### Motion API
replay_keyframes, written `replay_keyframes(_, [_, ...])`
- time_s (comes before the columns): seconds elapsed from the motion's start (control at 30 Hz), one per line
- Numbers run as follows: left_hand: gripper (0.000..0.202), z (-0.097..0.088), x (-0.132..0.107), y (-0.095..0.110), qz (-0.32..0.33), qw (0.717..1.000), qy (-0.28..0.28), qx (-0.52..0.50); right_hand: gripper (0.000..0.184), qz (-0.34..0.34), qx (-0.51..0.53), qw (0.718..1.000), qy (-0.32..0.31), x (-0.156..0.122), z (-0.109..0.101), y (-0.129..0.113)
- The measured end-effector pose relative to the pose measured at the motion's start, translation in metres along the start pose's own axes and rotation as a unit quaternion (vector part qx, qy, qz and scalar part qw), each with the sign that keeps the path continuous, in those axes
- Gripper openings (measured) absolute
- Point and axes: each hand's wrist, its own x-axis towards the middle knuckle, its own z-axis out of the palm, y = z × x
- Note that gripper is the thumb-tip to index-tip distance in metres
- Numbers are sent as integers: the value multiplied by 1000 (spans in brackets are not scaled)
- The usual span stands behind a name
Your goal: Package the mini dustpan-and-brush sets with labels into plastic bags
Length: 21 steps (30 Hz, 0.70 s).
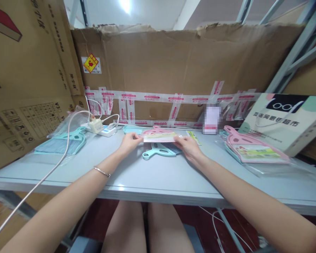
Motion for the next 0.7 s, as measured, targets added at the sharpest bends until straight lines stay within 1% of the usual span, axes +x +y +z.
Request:
replay_keyframes(0.1, [27, -2, 0, 2, -17, 999, 15, -42, 45, -24, 19, 999, 13, -3, 1, -1])
replay_keyframes(0.17, [29, -6, 1, 3, -56, 995, 16, -78, 52, -42, 22, 999, 2, -6, 1, -4])
replay_keyframes(0.2, [33, -8, 2, 4, -85, 991, 3, -100, 56, -51, 17, 998, -13, -8, 1, -6])
replay_keyframes(0.27, [43, -15, 3, 6, -135, 979, -56, -143, 63, -59, -3, 996, -65, -12, 1, -10])
replay_keyframes(0.3, [47, -18, 3, 6, -142, 972, -99, -159, 62, -59, -12, 993, -99, -14, 1, -12])
replay_keyframes(0.37, [45, -24, 4, 7, -118, 962, -178, -169, 54, -51, -25, 985, -164, -17, 2, -15])
replay_keyframes(0.43, [38, -28, 4, 8, -86, 957, -224, -160, 43, -41, -36, 978, -202, -19, 3, -16])
replay_keyframes(0.5, [32, -29, 4, 9, -74, 959, -230, -145, 38, -30, -48, 978, -202, -20, 3, -16])
replay_keyframes(0.6, [34, -29, 4, 12, -68, 967, -207, -131, 39, -14, -56, 982, -181, -19, 2, -15])
replay_keyframes(0.7, [36, -28, 3, 14, -59, 970, -199, -126, 39, -4, -56, 983, -177, -18, 2, -14])
